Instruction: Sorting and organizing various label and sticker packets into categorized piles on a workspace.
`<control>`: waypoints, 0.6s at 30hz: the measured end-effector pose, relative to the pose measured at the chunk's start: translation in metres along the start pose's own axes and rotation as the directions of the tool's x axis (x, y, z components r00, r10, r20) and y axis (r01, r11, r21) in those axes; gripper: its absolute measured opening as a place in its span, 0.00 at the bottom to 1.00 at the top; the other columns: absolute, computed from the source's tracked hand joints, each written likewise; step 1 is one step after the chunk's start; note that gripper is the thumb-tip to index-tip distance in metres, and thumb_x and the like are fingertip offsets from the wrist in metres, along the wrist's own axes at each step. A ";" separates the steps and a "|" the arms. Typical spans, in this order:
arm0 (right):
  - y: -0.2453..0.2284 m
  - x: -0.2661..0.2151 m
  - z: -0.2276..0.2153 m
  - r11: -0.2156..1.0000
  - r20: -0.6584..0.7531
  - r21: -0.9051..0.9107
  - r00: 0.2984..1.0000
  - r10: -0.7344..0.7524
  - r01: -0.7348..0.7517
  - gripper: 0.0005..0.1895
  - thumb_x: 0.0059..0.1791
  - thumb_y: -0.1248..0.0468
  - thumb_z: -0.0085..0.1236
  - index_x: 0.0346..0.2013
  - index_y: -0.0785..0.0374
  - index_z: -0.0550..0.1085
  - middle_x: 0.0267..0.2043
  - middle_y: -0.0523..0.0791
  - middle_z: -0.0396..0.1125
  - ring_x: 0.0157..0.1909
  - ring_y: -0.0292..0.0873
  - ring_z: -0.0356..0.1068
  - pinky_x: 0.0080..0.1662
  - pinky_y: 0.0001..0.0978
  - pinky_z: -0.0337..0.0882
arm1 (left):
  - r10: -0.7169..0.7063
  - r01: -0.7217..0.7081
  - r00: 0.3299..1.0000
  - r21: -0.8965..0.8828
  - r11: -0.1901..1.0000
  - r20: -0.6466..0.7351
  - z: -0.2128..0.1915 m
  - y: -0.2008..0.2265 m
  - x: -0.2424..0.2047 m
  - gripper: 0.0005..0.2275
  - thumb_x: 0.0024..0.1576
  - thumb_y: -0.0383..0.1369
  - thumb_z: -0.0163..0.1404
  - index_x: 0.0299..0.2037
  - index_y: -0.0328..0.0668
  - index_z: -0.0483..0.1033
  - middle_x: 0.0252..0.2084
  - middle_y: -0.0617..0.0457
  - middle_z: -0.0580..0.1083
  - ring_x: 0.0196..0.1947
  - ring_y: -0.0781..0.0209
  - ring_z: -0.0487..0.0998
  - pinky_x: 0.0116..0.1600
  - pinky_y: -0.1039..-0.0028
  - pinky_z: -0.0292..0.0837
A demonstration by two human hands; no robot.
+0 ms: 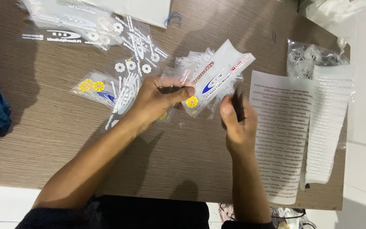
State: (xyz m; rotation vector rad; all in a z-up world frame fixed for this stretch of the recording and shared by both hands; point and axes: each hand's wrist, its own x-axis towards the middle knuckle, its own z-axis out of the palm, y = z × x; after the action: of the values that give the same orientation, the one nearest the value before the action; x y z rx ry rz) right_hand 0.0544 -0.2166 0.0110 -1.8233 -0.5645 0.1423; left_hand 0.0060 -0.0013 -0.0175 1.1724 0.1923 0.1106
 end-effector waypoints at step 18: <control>0.036 0.064 -0.011 0.939 -0.338 -0.309 0.905 -0.260 0.154 0.03 0.53 0.70 0.63 0.35 0.65 0.77 0.23 0.44 0.63 0.23 0.34 0.58 0.28 0.25 0.56 | -0.108 0.087 0.967 -0.099 0.991 -0.230 -0.002 0.000 0.003 0.17 0.58 0.39 0.58 0.48 0.33 0.75 0.41 0.45 0.73 0.41 0.57 0.80 0.48 0.63 0.83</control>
State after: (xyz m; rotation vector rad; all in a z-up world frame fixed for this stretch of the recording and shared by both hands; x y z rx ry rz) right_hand 0.1252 -0.2056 -0.0073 -1.9777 -0.5196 -0.4466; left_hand 0.0083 0.0013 -0.0188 1.0578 0.4500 0.1700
